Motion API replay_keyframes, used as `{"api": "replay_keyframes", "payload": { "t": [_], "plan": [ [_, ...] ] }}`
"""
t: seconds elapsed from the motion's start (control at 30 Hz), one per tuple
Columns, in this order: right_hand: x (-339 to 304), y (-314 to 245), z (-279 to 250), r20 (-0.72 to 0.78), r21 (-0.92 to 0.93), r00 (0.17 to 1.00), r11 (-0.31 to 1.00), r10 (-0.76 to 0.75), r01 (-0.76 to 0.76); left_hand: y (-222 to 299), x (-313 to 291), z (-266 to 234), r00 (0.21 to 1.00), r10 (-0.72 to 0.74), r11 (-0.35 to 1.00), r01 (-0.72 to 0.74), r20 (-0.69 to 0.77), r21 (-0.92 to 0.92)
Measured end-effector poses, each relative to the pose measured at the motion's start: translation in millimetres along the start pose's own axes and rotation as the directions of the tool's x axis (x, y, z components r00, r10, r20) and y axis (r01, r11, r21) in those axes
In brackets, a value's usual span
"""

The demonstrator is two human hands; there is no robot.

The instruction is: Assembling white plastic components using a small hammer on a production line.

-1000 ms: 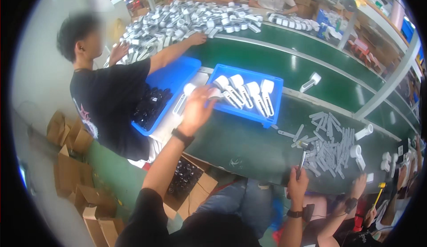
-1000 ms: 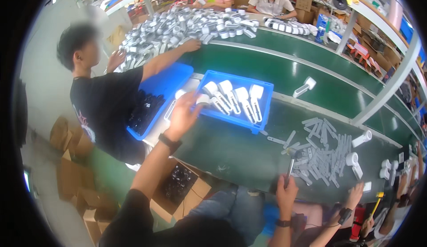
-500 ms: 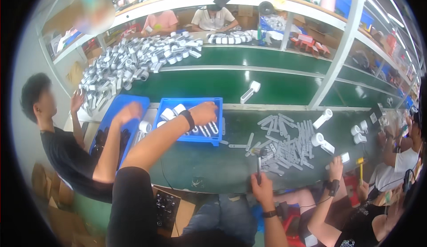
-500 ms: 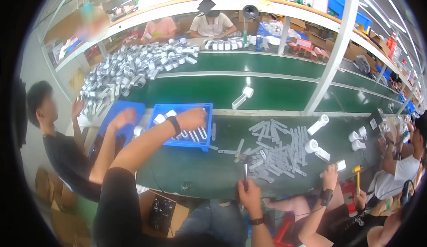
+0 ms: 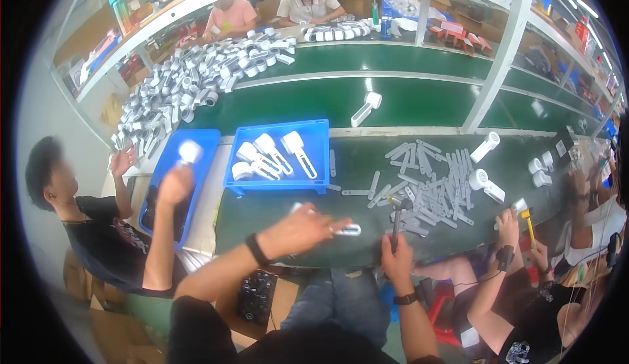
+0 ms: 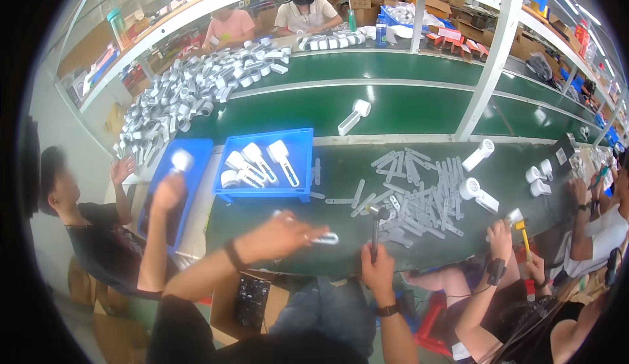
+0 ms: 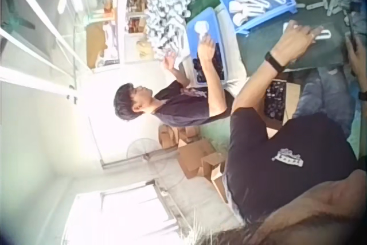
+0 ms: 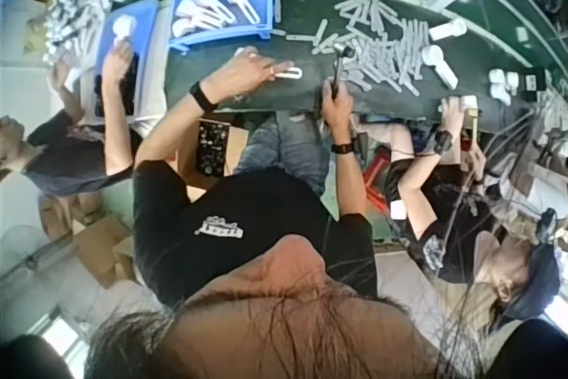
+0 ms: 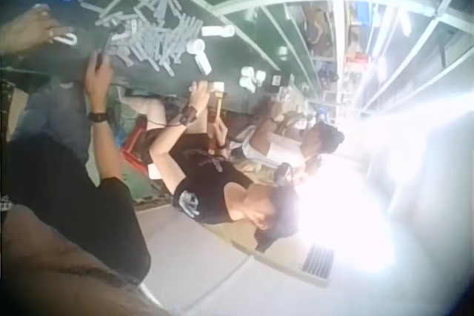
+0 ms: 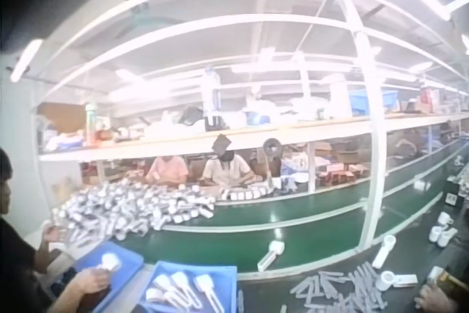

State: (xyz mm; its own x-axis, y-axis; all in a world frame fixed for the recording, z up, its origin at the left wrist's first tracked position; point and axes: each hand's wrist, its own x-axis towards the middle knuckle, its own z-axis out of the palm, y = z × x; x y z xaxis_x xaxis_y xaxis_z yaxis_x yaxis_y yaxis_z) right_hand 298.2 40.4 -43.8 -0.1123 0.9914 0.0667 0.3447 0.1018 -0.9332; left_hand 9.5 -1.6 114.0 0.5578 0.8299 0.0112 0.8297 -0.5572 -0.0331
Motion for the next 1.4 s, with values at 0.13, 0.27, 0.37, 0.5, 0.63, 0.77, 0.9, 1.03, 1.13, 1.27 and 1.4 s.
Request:
{"api": "replay_keyframes", "payload": {
  "t": [0.13, 0.27, 0.37, 0.5, 0.63, 0.77, 0.9, 1.03, 1.13, 1.27, 1.4],
  "plan": [
    [-1, -19, -6, 0.051, 0.011, 0.99, 0.991, 0.131, -0.132, 10, 14, 71, 0.998, -0.019, 0.988, 0.009, -0.065, -0.152],
    [-3, -30, -10, 0.023, 0.013, 0.994, 0.994, 0.109, -0.109, -8, 47, 74, 0.943, -0.05, 0.969, -0.035, -0.33, -0.246],
    [-3, -23, -9, -0.009, -0.011, 0.998, 0.998, 0.065, -0.065, -12, 93, 77, 0.928, -0.237, 0.946, 0.153, -0.287, -0.286],
    [2, -11, -1, -0.04, -0.029, 0.99, 0.991, -0.133, 0.132, -26, 128, 109, 0.942, -0.313, 0.948, 0.317, -0.123, 0.012],
    [-2, -22, -7, 0.129, 0.144, 0.973, 0.967, 0.191, -0.209, -27, 120, 98, 0.935, -0.291, 0.955, 0.295, -0.204, -0.01],
    [-4, -12, -12, -0.012, 0.212, 1.0, 0.977, 0.028, -0.025, -6, 77, 36, 0.918, -0.323, 0.893, 0.216, -0.23, -0.394],
    [-25, -84, 1, 0.117, 0.426, 0.992, 0.9, 0.046, -0.092, 25, 14, 23, 0.914, -0.344, 0.688, 0.091, -0.214, -0.72],
    [-29, -92, 16, 0.169, 0.309, 0.985, 0.947, 0.043, -0.094, 40, 6, 34, 0.928, -0.342, 0.627, 0.108, -0.148, -0.771],
    [-4, -83, 19, 0.185, 0.184, 0.965, 0.959, 0.184, -0.218, 35, 15, 42, 0.868, -0.424, 0.69, 0.123, -0.26, -0.713],
    [26, -90, -6, 0.087, 0.39, 0.975, 0.894, 0.205, -0.223, 10, -3, 39, 0.789, -0.429, 0.859, 0.206, -0.439, -0.469],
    [21, -81, -30, 0.195, 0.349, 0.952, 0.89, 0.236, -0.293, 4, -26, 67, 0.881, -0.351, 0.881, 0.196, -0.317, -0.432]
  ]
}}
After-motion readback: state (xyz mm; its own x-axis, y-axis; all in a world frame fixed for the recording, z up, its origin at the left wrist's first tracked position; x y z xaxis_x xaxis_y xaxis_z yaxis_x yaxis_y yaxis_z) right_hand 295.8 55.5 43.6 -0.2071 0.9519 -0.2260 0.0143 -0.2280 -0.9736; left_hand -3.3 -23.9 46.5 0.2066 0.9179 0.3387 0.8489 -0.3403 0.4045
